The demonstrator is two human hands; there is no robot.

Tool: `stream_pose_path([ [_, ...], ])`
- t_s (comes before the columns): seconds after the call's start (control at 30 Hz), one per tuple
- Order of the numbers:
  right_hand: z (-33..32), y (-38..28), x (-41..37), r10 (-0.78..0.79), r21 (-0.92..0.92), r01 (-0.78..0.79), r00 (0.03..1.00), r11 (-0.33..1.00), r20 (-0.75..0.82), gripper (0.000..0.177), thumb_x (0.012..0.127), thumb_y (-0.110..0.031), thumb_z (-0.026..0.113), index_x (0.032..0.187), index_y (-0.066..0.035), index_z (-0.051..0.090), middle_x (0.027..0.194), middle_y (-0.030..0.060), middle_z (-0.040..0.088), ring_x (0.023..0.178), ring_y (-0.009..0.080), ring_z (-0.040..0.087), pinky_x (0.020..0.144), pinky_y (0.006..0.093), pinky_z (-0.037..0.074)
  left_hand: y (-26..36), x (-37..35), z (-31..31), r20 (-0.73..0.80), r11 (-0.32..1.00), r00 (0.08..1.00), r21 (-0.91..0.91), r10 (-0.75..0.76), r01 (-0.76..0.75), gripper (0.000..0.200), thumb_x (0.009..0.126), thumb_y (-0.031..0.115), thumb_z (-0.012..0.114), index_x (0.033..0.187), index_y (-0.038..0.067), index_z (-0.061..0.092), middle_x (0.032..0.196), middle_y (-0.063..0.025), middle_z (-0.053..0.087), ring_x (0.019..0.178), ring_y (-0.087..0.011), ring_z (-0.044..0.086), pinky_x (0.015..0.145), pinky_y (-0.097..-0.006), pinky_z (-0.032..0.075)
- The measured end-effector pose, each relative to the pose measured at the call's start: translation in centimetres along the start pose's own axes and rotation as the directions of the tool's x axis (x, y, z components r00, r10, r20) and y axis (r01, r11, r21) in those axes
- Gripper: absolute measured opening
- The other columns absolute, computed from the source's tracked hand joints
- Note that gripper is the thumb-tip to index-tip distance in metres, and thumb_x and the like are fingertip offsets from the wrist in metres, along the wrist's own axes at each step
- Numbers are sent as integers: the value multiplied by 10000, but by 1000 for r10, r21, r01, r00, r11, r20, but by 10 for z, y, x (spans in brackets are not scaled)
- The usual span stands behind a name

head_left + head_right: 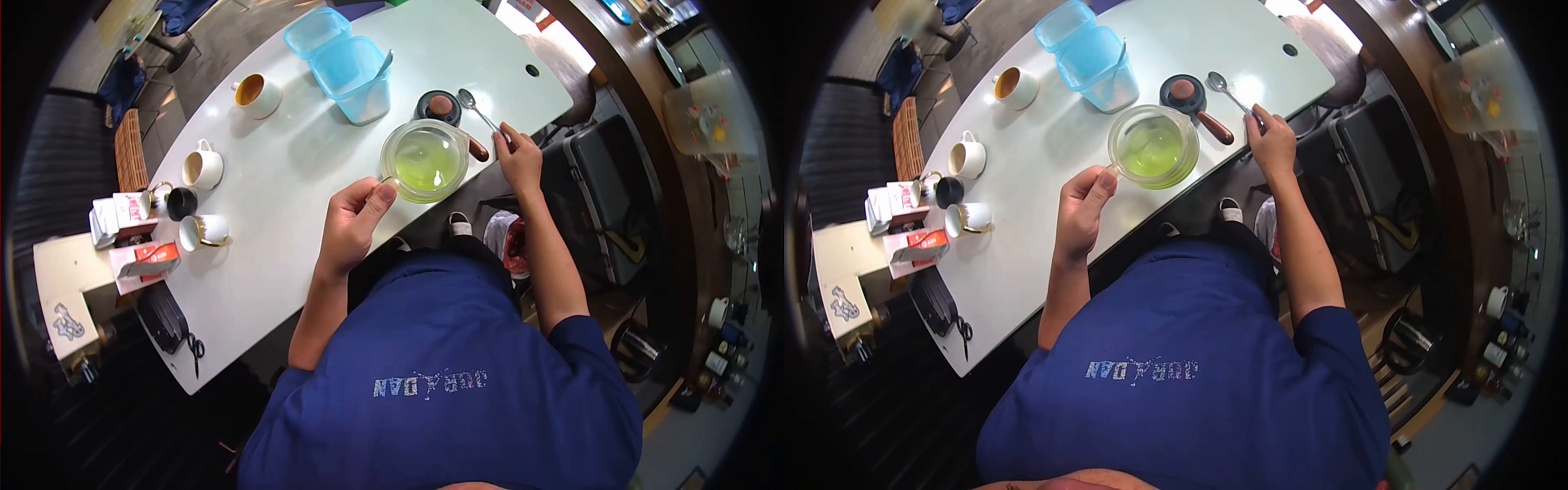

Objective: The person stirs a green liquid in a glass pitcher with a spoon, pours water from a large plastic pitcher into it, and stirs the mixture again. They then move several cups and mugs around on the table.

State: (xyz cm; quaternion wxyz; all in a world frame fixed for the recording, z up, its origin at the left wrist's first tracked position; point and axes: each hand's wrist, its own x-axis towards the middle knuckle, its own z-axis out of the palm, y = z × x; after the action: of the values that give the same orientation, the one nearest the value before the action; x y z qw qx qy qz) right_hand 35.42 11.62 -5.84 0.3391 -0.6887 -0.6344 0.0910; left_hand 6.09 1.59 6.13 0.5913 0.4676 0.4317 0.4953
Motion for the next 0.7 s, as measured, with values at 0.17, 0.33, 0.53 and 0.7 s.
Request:
stream_pose_path([
  [0.17,-22,-6,1,56,78,-48,993,996,-105,281,828,-266,663,1047,-94,704,680,112,600,609,245,583,607,347,467,4,10,8,68,999,997,33,24,-26,323,949,224,589,692,35,542,649,83,376,632,-30,309,562,-210,259],
  [0.33,-89,19,14,143,281,-24,901,959,-410,200,818,-185,709,959,-44,717,635,52,592,546,93,514,534,254,430,14,19,34,124,998,992,66,-22,13,303,962,236,545,726,49,514,691,31,424,657,-64,327,609,-225,275],
  [0.53,-220,79,60,120,268,151,620,952,-775,178,850,-163,696,945,-14,710,771,-2,649,654,48,549,596,205,457,23,45,108,99,999,994,16,47,-49,287,961,211,558,751,16,560,689,53,440,666,-42,352,606,-211,295],
  [0.7,-361,164,116,-17,38,130,400,991,-916,413,863,-224,698,1132,65,578,878,62,650,745,95,584,676,237,487,14,80,164,142,994,986,-65,92,-83,269,960,191,554,748,26,554,688,41,431,680,-54,365,642,-215,307],
])
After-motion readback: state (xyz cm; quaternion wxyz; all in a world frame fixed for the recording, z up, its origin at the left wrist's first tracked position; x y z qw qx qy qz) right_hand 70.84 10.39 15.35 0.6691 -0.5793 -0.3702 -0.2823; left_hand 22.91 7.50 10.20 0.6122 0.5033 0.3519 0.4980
